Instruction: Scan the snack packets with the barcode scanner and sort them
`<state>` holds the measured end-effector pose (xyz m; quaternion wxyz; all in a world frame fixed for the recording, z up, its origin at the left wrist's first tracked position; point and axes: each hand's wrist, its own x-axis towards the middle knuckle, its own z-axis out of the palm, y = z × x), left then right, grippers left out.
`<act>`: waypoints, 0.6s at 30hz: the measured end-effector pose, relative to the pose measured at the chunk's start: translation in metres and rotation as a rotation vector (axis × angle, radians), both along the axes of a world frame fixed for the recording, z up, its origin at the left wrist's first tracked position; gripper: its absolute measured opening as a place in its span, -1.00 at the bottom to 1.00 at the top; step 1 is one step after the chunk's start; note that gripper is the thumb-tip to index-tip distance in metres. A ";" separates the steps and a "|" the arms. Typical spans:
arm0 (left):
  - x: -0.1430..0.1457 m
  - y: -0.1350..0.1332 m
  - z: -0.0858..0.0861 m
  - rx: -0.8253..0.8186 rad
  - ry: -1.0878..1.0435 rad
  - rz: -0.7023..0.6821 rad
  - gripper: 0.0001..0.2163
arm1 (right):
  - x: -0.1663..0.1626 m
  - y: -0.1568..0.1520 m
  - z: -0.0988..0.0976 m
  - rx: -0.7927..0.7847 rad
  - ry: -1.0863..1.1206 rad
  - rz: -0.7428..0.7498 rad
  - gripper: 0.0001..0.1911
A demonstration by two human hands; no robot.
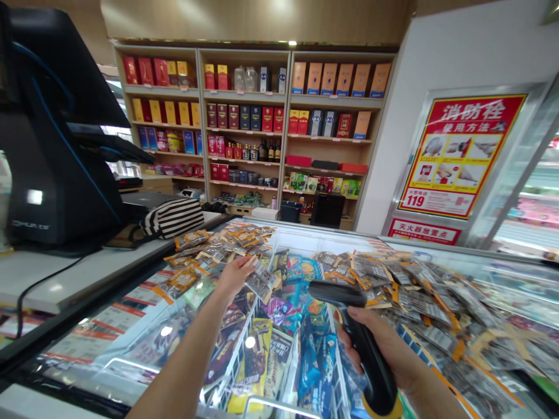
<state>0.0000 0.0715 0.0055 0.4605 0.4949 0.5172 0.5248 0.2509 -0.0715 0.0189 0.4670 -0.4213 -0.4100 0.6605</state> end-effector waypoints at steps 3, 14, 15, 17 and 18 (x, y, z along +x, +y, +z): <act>-0.001 -0.002 0.003 -0.011 -0.018 -0.015 -0.82 | 0.003 0.001 0.002 -0.016 -0.017 -0.027 -0.71; 0.065 0.009 0.003 -0.100 -0.104 0.013 -0.74 | 0.065 0.004 0.025 0.096 0.252 -0.339 -0.76; 0.081 0.013 0.006 -0.086 -0.090 0.016 -0.73 | 0.066 0.004 0.026 0.098 0.269 -0.337 -0.76; 0.117 0.020 0.009 -0.047 -0.043 0.009 -0.73 | 0.065 0.004 0.025 0.099 0.286 -0.334 -0.76; 0.136 0.021 0.010 -0.027 -0.008 -0.004 -0.74 | 0.064 0.005 0.025 0.099 0.287 -0.332 -0.76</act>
